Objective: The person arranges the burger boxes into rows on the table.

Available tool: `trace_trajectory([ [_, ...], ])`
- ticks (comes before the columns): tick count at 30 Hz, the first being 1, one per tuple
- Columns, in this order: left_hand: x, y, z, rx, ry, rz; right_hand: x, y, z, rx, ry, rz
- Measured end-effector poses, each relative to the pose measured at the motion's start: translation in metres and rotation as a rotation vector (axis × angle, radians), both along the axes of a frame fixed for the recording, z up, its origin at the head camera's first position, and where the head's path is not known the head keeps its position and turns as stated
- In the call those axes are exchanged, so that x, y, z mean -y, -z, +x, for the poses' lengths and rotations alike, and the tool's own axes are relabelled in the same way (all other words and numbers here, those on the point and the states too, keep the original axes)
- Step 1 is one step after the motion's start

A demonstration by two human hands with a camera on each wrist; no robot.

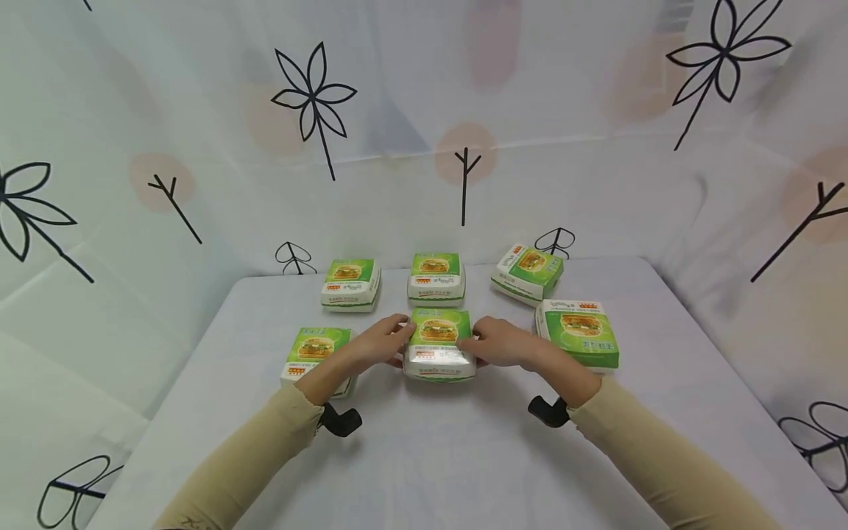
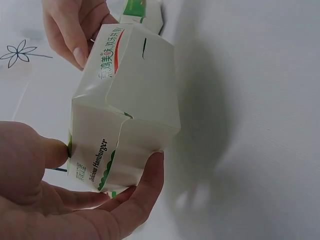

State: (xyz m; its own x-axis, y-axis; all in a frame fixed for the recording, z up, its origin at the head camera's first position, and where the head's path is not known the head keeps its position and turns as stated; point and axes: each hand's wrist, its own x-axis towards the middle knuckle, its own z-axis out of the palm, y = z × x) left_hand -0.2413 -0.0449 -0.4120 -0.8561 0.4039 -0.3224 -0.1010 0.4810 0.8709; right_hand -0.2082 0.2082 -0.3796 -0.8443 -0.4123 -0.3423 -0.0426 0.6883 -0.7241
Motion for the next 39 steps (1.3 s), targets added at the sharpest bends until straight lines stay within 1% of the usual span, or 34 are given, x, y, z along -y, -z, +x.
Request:
trace_trajectory([
  [5,0.005,-0.001,0.004,0.007,-0.001,-0.005,0.004,-0.001,0.004,0.008,0.003,-0.016],
  [9,0.009,0.000,0.006,0.003,-0.004,-0.018,0.008,0.002,0.007,0.005,0.008,-0.023],
  [20,0.016,0.011,0.009,-0.003,-0.001,-0.066,0.014,0.013,0.009,0.011,-0.007,-0.034],
  [25,0.018,0.013,0.010,0.009,0.001,-0.054,0.014,0.016,0.009,0.014,-0.005,-0.044],
  [32,0.015,0.017,0.013,0.024,0.001,-0.015,0.013,0.017,0.011,0.008,0.006,-0.026],
  [39,0.013,0.020,0.014,0.023,0.005,-0.016,0.009,0.016,0.011,0.009,0.001,-0.015],
])
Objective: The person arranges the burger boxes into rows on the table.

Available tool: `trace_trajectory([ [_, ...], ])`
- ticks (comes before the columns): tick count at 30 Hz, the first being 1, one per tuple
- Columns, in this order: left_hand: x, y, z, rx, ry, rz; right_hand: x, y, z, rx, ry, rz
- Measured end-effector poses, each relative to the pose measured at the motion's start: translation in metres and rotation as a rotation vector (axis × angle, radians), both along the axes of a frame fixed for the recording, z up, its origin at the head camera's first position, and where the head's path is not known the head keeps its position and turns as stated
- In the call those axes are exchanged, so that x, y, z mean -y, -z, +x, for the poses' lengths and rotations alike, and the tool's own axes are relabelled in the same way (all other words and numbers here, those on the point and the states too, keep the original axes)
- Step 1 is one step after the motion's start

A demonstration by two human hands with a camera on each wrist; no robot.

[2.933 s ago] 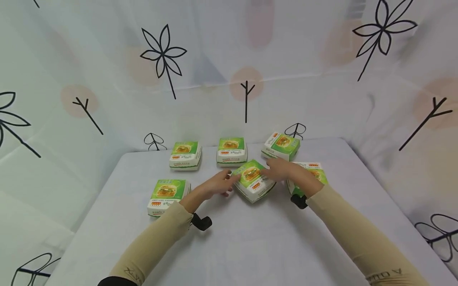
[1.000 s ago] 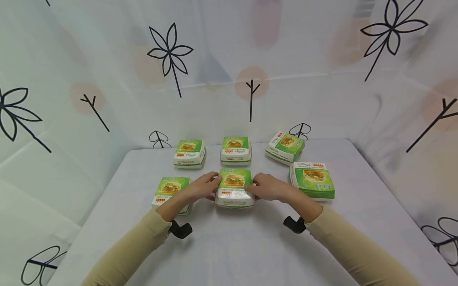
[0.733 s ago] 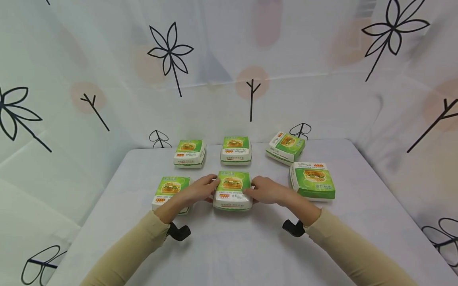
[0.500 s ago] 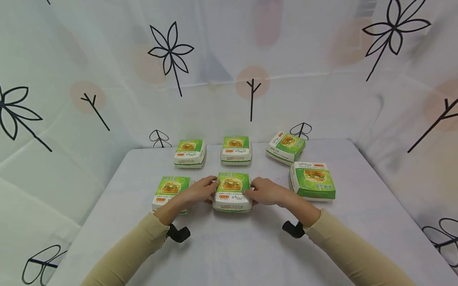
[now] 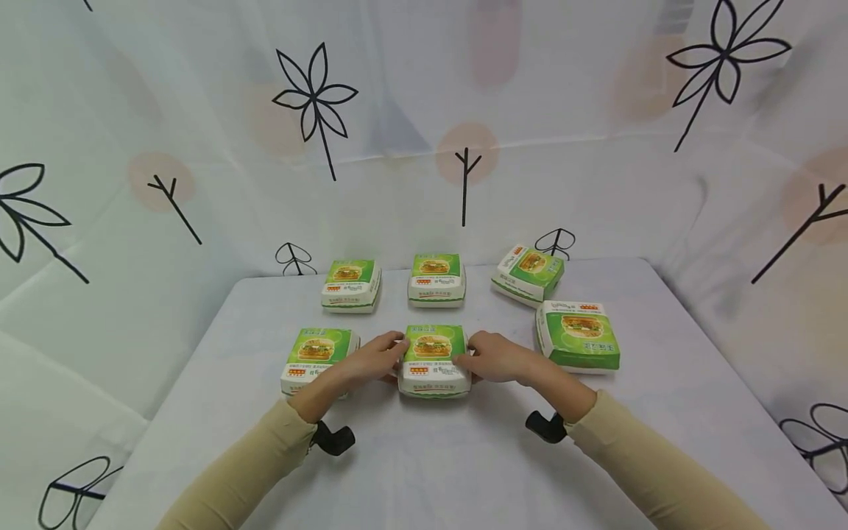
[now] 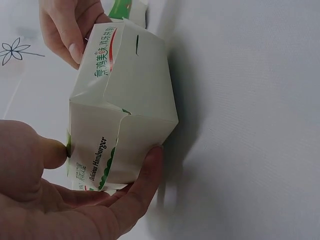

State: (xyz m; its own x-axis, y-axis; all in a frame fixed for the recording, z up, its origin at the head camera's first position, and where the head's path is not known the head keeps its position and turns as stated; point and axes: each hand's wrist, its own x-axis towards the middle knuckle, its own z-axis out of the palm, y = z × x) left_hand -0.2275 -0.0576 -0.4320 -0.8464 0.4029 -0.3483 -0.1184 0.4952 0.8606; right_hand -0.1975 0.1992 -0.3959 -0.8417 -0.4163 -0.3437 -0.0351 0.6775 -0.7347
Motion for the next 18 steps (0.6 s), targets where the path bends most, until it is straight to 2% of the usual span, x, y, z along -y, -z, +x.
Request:
trace_trajectory([
  [12,-0.0009,0.0057,-0.0003,0.003,0.007,0.019,-0.0008,0.0026,-0.0003,0.017,0.007,0.023],
  [18,0.0000,-0.0005,0.0002,-0.014,0.014,-0.027,-0.0015,0.0014,-0.0014,0.006,-0.015,0.060],
])
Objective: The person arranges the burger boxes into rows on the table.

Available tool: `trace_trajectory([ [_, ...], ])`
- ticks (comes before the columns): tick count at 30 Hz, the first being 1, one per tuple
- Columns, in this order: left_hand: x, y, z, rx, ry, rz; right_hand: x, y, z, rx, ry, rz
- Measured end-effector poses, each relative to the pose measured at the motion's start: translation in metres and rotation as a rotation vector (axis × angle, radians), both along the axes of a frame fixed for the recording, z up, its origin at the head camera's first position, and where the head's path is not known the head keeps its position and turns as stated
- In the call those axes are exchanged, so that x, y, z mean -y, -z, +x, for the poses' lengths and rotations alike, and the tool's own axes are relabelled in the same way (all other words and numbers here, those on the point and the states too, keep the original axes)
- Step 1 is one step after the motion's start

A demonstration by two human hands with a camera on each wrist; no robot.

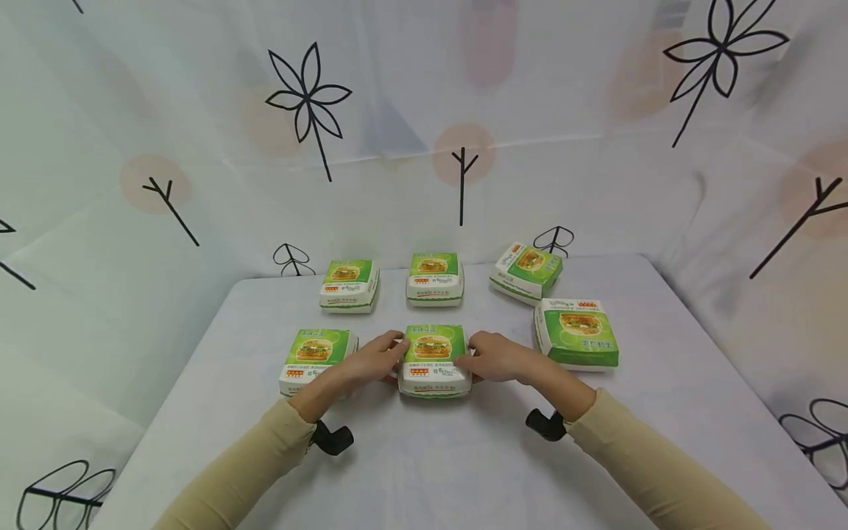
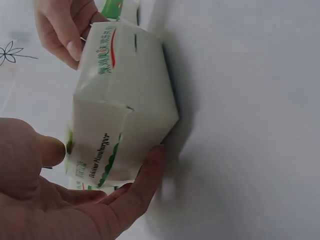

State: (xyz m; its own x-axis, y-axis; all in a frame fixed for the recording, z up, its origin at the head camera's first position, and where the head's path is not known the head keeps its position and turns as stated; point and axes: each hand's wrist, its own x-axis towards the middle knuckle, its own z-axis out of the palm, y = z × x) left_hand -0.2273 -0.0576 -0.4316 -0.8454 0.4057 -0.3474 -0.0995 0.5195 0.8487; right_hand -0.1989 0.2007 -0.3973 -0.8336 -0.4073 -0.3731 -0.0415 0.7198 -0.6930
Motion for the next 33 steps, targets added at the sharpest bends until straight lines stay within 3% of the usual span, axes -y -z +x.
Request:
trace_trajectory([
  [6,0.000,-0.019,-0.003,-0.098,0.027,-0.064,-0.004,-0.009,0.002,-0.033,-0.023,0.048],
  [12,-0.005,-0.041,-0.008,-0.219,0.070,-0.137,-0.013,-0.029,0.003,-0.071,-0.043,0.066],
  [17,-0.015,-0.052,-0.016,-0.265,0.109,-0.137,-0.027,-0.047,0.004,-0.104,-0.047,0.093],
  [25,-0.060,-0.062,-0.037,-0.380,0.145,-0.224,-0.058,-0.068,-0.012,-0.136,0.004,0.110],
  [33,-0.106,-0.064,-0.055,-0.464,0.156,-0.292,-0.094,-0.069,-0.038,-0.176,0.083,0.161],
])
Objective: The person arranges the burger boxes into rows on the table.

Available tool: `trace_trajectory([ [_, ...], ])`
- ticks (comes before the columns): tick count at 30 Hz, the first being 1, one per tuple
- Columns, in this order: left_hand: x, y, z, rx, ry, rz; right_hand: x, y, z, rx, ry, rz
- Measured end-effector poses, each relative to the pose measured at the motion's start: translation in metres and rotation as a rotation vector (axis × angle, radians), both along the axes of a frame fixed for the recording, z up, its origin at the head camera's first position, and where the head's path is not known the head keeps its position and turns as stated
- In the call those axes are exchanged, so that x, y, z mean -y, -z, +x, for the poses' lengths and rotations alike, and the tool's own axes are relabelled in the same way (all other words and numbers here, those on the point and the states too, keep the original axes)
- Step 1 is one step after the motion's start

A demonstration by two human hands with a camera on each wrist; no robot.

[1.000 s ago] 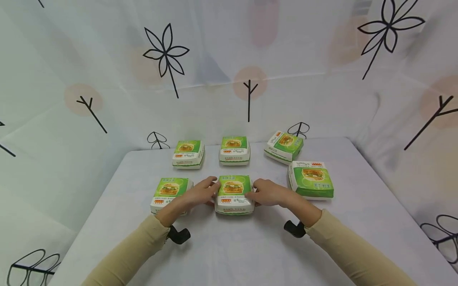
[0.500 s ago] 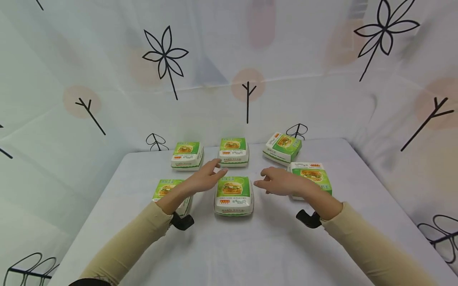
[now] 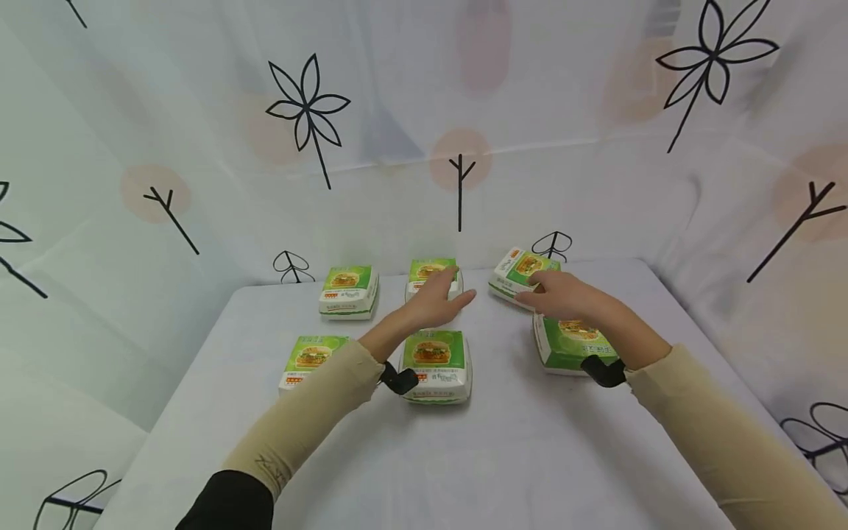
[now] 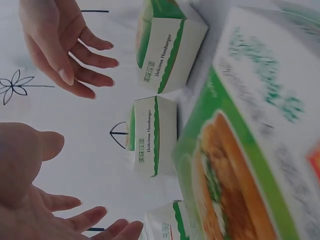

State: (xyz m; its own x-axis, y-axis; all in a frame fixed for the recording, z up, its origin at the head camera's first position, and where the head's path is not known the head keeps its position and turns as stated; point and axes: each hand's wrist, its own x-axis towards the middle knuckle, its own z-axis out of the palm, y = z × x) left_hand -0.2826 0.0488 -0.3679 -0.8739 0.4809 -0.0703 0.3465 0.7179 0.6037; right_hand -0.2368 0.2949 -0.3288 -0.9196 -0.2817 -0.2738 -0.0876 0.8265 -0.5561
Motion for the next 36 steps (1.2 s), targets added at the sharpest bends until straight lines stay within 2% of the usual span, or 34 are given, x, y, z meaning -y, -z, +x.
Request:
trace_trajectory([
  [6,-0.029,-0.001,-0.021,0.015,-0.022,0.022,-0.024,0.006,-0.028,-0.024,0.079,0.013],
  [10,-0.047,0.004,-0.035,0.038,-0.062,0.030,-0.032,0.013,-0.049,-0.010,0.150,0.020],
  [15,-0.067,0.022,-0.049,0.146,-0.157,0.104,-0.042,0.025,-0.074,0.021,0.192,0.002],
  [21,-0.090,0.039,-0.056,0.313,-0.310,0.263,-0.048,0.044,-0.097,0.053,0.203,-0.016],
  [24,-0.101,0.045,-0.058,0.358,-0.382,0.324,-0.046,0.050,-0.103,0.080,0.205,-0.025],
  [26,-0.108,0.048,-0.057,0.362,-0.415,0.307,-0.045,0.052,-0.105,0.096,0.209,-0.023],
  [30,-0.116,0.051,-0.055,0.354,-0.443,0.234,-0.043,0.054,-0.106,0.117,0.211,-0.023],
  [36,-0.117,0.048,-0.059,0.360,-0.447,0.230,-0.040,0.049,-0.105,0.080,0.214,-0.002],
])
